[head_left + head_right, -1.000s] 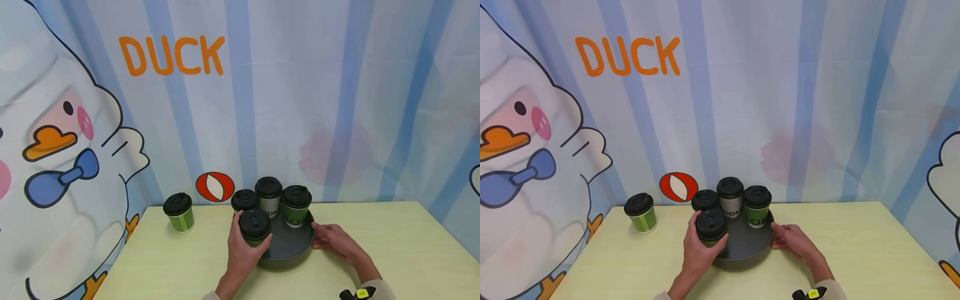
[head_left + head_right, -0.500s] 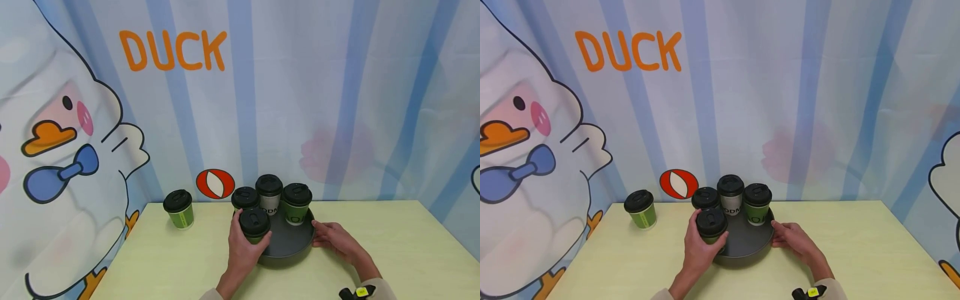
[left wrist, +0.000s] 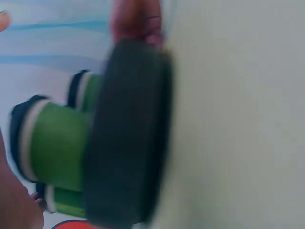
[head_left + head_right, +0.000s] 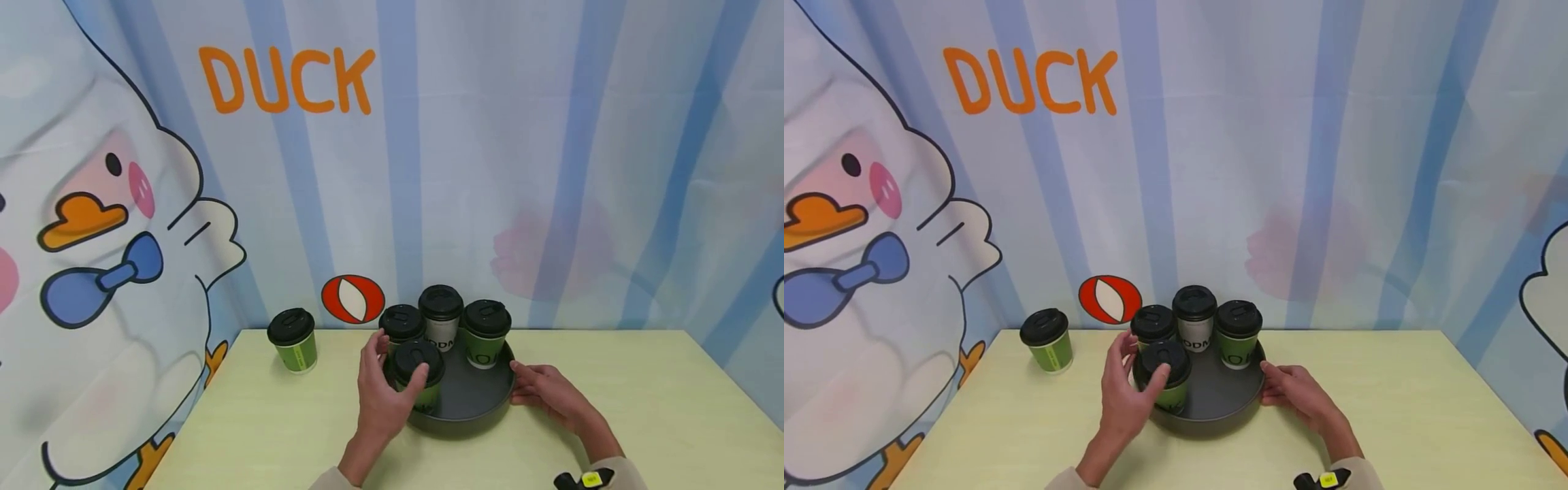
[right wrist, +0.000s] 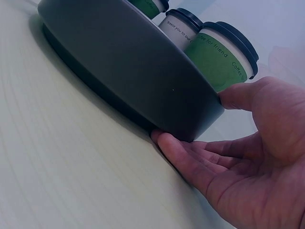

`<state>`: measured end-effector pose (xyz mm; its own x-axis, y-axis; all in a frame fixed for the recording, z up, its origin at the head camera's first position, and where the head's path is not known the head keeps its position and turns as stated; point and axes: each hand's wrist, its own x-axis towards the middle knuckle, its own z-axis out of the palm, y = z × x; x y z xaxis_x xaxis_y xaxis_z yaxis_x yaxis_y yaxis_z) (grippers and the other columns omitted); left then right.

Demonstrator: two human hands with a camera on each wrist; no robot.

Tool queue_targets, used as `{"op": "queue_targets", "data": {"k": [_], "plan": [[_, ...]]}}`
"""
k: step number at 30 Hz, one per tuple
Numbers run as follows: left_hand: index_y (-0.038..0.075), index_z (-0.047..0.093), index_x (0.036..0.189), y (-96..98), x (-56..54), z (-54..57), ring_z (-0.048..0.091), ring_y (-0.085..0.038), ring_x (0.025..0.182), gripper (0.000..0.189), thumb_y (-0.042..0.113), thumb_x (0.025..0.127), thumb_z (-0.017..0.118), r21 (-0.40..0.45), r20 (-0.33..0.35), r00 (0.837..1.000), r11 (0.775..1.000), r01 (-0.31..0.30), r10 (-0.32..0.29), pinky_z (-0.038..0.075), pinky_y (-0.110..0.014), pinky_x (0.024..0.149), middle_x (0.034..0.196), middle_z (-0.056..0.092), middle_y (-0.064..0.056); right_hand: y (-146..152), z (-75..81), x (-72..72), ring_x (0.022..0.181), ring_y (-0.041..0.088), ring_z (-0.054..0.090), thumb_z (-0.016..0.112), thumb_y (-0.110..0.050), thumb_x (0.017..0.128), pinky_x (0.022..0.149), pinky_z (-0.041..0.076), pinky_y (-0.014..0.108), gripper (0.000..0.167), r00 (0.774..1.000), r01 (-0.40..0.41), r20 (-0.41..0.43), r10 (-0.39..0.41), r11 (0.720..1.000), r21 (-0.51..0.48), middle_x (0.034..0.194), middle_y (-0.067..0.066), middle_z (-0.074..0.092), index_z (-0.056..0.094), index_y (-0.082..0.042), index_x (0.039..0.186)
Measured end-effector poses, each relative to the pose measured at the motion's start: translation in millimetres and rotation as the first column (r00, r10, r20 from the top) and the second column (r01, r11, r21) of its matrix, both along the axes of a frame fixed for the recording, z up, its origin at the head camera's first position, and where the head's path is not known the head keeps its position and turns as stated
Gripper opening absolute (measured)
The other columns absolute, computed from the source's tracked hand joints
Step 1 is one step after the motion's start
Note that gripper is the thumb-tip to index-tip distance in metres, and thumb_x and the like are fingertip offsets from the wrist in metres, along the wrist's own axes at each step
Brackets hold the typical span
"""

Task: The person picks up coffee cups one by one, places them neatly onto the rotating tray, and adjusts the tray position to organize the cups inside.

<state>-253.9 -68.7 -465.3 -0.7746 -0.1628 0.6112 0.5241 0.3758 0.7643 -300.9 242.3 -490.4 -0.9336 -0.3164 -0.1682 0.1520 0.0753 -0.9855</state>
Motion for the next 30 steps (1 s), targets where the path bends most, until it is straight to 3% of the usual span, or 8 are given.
{"op": "queue_targets", "data": {"k": [3,6,8,11,14,16,21,30], "plan": [[-0.001,0.048,0.143,-13.6,-3.2,11.1,0.054,-0.036,0.124,0.053,0.03,0.102,0.063,0.082,0.015,1.0,0.996,-0.017,0.016,0.047,-0.054,0.109,0.136,0.055,-0.018,-1,-0.4,1.6,0.09,0.016,0.069,0.049,-0.035,0.111,0.086,0.061,0.032,0.074,1.0,0.0,0.006,0.0,1.0,-0.003,0.104,0.015,0.067,0.028,0.028,0.143],[0.001,0.054,0.138,-29.5,-10.1,18.2,0.056,-0.035,0.124,0.044,0.031,0.106,0.059,0.161,0.182,0.983,0.985,-0.063,0.033,0.049,-0.052,0.108,0.135,0.057,-0.017,-1,0.7,3.0,0.091,0.017,0.069,0.049,-0.035,0.111,0.086,0.061,0.033,0.074,1.0,0.003,0.01,-0.003,1.0,0.003,0.105,0.016,0.067,0.027,0.028,0.144],[0.001,0.055,0.138,-40.1,-15.9,17.2,0.058,-0.035,0.123,0.047,0.036,0.106,0.058,0.164,0.345,0.938,0.983,-0.082,0.021,0.051,-0.051,0.105,0.136,0.058,-0.017,0,2.0,3.8,0.091,0.018,0.069,0.048,-0.036,0.112,0.087,0.061,0.033,0.074,1.0,0.006,0.013,-0.006,1.0,0.008,0.106,0.017,0.066,0.028,0.028,0.144],[-0.003,0.055,0.14,-52.9,-23.5,8.5,0.063,-0.034,0.115,0.055,0.039,0.105,0.057,0.139,0.547,0.835,0.99,-0.023,-0.058,0.055,-0.049,0.098,0.132,0.061,-0.019,-1,3.3,3.8,0.091,0.02,0.071,0.047,-0.039,0.112,0.087,0.061,0.036,0.073,0.999,0.026,0.026,-0.026,1.0,0.01,0.108,0.019,0.067,0.033,0.026,0.143],[-0.01,0.055,0.134,-60.1,-28.8,-7.0,0.068,-0.029,0.1,0.053,0.035,0.105,0.055,0.187,0.636,0.745,0.977,0.106,-0.203,0.059,-0.042,0.09,0.119,0.065,-0.021,-3,3.6,3.3,0.091,0.024,0.073,0.045,-0.04,0.112,0.087,0.062,0.04,0.071,0.998,0.046,0.05,-0.047,0.999,0.009,0.11,0.021,0.067,0.038,0.024,0.142],[-0.012,0.058,0.127,-61.5,-31.0,-16.3,0.069,-0.024,0.093,0.049,0.032,0.106,0.054,0.234,0.644,0.711,0.958,0.169,-0.283,0.061,-0.036,0.084,0.108,0.067,-0.018,-4,4.2,3.1,0.091,0.026,0.074,0.046,-0.04,0.112,0.086,0.062,0.042,0.07,0.996,0.061,0.066,-0.062,0.998,0.009,0.112,0.022,0.066,0.04,0.023,0.141],[-0.011,0.063,0.116,-59.8,-34.4,-29.1,0.067,-0.015,0.081,0.044,0.031,0.106,0.055,0.293,0.627,0.702,0.937,0.191,-0.339,0.062,-0.029,0.074,0.094,0.066,-0.01,-3,6.5,3.8,0.09,0.025,0.073,0.048,-0.037,0.111,0.086,0.062,0.042,0.068,0.996,0.038,0.081,-0.039,0.999,0.013,0.11,0.022,0.066,0.042,0.025,0.138],[-0.016,0.06,0.123,-61.5,-36.2,-31.2,0.064,-0.013,0.079,0.049,0.03,0.106,0.054,0.365,0.62,0.675,0.909,0.203,-0.4,0.062,-0.029,0.074,0.095,0.066,-0.008,10,10.7,6.3,0.093,0.023,0.074,0.051,-0.034,0.111,0.09,0.061,0.038,0.055,0.985,-0.158,0.062,0.159,0.987,-0.01,0.103,0.018,0.072,0.059,0.019,0.123]]}}
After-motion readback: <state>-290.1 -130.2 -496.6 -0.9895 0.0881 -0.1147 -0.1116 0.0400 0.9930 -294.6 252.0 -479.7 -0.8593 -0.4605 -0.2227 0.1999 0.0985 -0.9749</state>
